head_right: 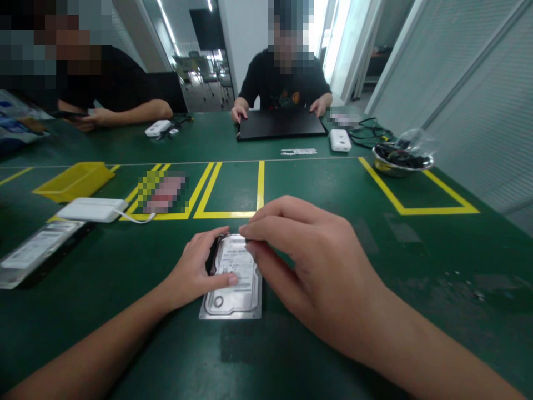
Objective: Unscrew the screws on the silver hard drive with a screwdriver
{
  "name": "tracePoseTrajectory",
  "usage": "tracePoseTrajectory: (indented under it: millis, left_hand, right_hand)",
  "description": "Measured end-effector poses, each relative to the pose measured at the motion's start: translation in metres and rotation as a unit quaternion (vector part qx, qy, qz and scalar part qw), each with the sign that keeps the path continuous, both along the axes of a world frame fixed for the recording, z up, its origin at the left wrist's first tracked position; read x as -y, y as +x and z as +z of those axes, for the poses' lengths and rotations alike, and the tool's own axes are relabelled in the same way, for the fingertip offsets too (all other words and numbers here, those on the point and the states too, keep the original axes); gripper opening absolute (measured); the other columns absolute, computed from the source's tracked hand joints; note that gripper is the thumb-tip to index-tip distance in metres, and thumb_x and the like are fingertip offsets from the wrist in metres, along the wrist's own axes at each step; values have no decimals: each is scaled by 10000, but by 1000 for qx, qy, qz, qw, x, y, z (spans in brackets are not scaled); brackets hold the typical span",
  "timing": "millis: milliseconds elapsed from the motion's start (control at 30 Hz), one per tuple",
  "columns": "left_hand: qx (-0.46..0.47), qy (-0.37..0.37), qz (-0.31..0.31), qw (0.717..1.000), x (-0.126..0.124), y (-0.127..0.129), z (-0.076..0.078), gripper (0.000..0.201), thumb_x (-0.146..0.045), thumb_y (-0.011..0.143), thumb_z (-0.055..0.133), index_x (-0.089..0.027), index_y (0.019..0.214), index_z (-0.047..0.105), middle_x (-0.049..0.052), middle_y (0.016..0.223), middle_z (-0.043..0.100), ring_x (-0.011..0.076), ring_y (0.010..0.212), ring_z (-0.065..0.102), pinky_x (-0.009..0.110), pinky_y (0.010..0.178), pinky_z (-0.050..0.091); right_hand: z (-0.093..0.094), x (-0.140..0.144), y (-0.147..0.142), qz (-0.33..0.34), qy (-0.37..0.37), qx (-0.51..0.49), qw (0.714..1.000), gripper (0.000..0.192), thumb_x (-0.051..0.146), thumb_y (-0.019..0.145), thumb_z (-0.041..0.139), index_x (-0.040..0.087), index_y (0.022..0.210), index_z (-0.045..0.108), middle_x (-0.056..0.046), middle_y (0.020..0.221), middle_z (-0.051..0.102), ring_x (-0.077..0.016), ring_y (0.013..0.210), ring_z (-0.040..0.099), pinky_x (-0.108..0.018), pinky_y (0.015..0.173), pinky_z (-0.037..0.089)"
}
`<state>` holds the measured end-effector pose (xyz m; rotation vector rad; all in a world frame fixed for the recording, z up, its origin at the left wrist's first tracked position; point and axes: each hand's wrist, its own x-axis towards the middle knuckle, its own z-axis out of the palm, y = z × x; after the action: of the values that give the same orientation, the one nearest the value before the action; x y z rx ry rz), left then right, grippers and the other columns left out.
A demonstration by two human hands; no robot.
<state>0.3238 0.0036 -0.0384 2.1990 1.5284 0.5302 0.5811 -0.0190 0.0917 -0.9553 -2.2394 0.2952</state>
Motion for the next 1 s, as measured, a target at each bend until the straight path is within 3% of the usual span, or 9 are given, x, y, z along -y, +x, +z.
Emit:
tracePoseTrajectory:
  millis: [167,433,633,700,833,1000]
  left_hand:
    - [-2,1,2,1000,0,0,0,960,-700,675,717,-238,1438,361,122,1414,491,361,1264,437,524,1036,365]
    - [-5,5,0,1000,0,0,-1,965,-702,675,720,-240,1440,356,117,1413,492,354,1263,435,519,1034,370]
    - [-4,2,-1,1000,0,0,0,966,-707,678,712,-238,1445,358,124,1416,489,363,1267,433,521,1032,372]
    - [-3,1,0,1000,1,-1,1,966,-704,676,715,-237,1444,359,124,1414,491,364,1266,432,523,1031,373]
    - [1,1,-1,1000,0,0,1,965,-704,676,716,-237,1441,359,120,1408,494,359,1259,436,527,1030,372]
    - [1,3,-1,1000,-1,0,0,965,-708,681,712,-237,1442,353,125,1411,491,357,1262,432,534,1029,369]
  right_hand:
    - [-1,0,-1,3,-4,-9,1000,81,200,884,635,200,927,704,-25,959,668,-123,842,624,-223,698,506]
    - [-5,0,0,16,24,-1,1000,195,111,894,578,185,1038,687,-2,1089,698,-84,985,632,-175,857,491]
    - [-4,-1,-3,2,21,-20,1000,51,171,871,650,193,889,692,-4,965,676,-76,857,622,-153,731,494]
    - [-4,-1,-4,7,22,-23,999,65,161,873,642,188,917,682,-3,953,693,-88,853,633,-168,729,507]
    - [-5,-1,-2,21,19,-19,999,207,133,889,600,198,1070,675,13,1051,721,-99,957,649,-195,845,521]
    - [-9,-3,1,28,27,-14,999,250,85,890,551,165,1087,682,7,1153,709,-48,1070,631,-120,951,461]
